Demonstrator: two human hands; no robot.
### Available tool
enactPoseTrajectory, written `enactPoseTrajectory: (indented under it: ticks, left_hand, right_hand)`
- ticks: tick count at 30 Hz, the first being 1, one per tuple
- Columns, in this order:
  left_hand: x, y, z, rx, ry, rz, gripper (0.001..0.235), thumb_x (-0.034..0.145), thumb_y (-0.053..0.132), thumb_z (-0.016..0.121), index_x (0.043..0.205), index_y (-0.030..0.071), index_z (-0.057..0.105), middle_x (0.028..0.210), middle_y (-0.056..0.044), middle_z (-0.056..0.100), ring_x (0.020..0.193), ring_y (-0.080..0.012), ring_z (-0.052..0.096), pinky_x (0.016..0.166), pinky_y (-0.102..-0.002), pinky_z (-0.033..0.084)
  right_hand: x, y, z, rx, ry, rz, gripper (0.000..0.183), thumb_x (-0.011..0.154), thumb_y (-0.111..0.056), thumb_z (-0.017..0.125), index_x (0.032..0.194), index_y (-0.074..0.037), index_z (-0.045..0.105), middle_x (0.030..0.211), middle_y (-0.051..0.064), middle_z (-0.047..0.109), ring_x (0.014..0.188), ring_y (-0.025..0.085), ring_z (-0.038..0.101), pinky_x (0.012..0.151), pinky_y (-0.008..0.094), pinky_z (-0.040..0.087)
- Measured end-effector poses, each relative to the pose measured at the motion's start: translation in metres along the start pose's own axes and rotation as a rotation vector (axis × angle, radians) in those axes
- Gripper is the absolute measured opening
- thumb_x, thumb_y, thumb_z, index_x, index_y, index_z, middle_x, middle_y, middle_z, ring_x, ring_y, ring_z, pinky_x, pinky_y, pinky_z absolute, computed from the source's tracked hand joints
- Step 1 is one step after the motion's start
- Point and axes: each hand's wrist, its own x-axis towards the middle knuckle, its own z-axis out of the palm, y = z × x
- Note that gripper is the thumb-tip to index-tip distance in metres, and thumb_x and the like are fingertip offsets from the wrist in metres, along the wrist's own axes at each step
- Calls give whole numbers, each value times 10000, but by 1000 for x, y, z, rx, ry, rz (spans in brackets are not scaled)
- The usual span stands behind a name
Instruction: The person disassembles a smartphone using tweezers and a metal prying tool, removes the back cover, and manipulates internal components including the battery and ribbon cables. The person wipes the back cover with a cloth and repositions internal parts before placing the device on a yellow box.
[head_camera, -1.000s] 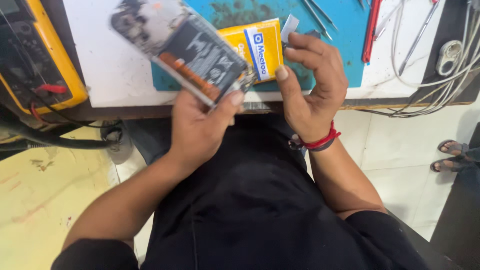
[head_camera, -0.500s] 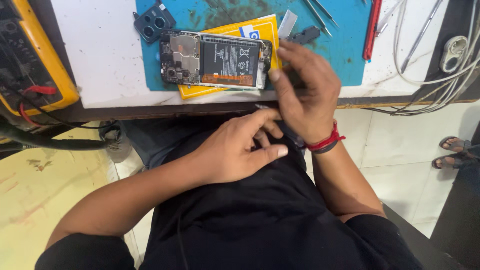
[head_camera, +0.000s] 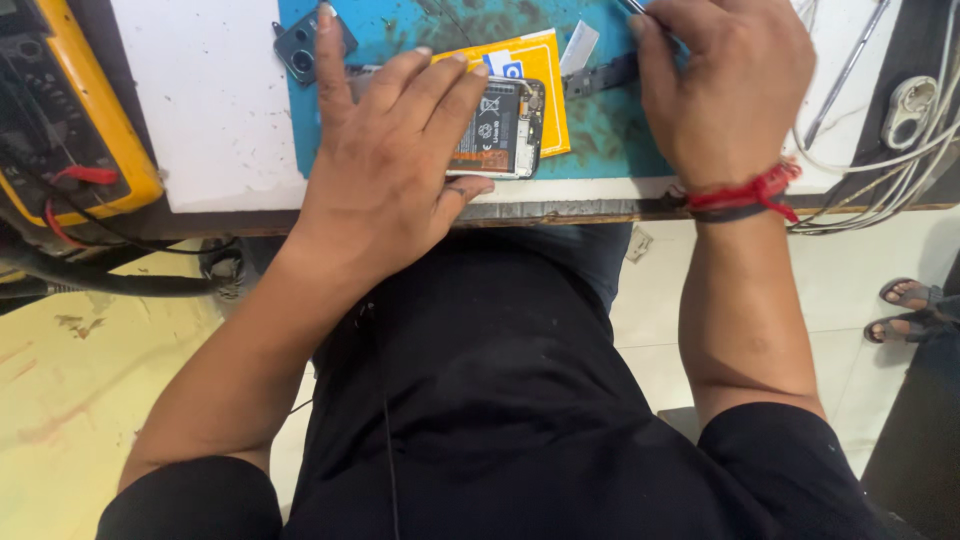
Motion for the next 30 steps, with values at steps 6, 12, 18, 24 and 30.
enactPoseTrajectory:
  ticks: [6, 12, 18, 24, 30]
  left_hand:
    - [-8, 3, 1, -14, -24, -75, 813, 875, 430, 881, 1447, -29, 529, 1462, -153, 559, 1390, -319, 503, 1241, -697, 2]
    - [0, 1, -3, -19, 22, -52, 903, 847, 482, 870, 1443, -87, 499, 1433, -178, 520, 1349, -348, 493, 1245, -637, 64]
    - [-9, -5, -7, -49, 83, -149, 1003, 818, 607, 878, 1483, -25, 474, 1416, -160, 511, 1346, -360, 487, 1230, -633, 130]
    - [-31, -24, -5, -50, 177, -203, 940, 876, 667, 855, 1436, 5, 490, 1411, -161, 545, 1353, -356, 504, 1236, -632, 182]
    - [-44, -41, 4, 11, 232, -174, 827, 887, 698, 779, 1317, 21, 578, 1336, -147, 575, 1281, -341, 557, 1211, -613, 213]
  right_hand:
    - [-23, -3, -5, 357, 31, 425, 76, 1109, -62, 770, 1133, 9, 755, 939, 117, 725, 780, 199, 623, 695, 324, 473]
    - [-50, -28, 27, 1257, 223, 675, 256, 1093, -2, 732, 1302, 0, 584, 1142, 108, 733, 976, 127, 702, 841, 259, 585]
    - [-49, -61, 37, 1157, 150, 613, 211, 1066, 30, 743, 1240, 24, 623, 1200, 131, 716, 1060, 137, 686, 968, 267, 561]
    - [-36, -75, 41, 1080, 76, 553, 151, 1085, 33, 750, 1209, 58, 669, 1162, 118, 720, 1009, 114, 680, 923, 242, 546]
    - [-17, -93, 44, 1081, 4, 442, 156, 1064, 31, 755, 1197, 46, 675, 1048, 113, 754, 849, 121, 740, 771, 225, 605]
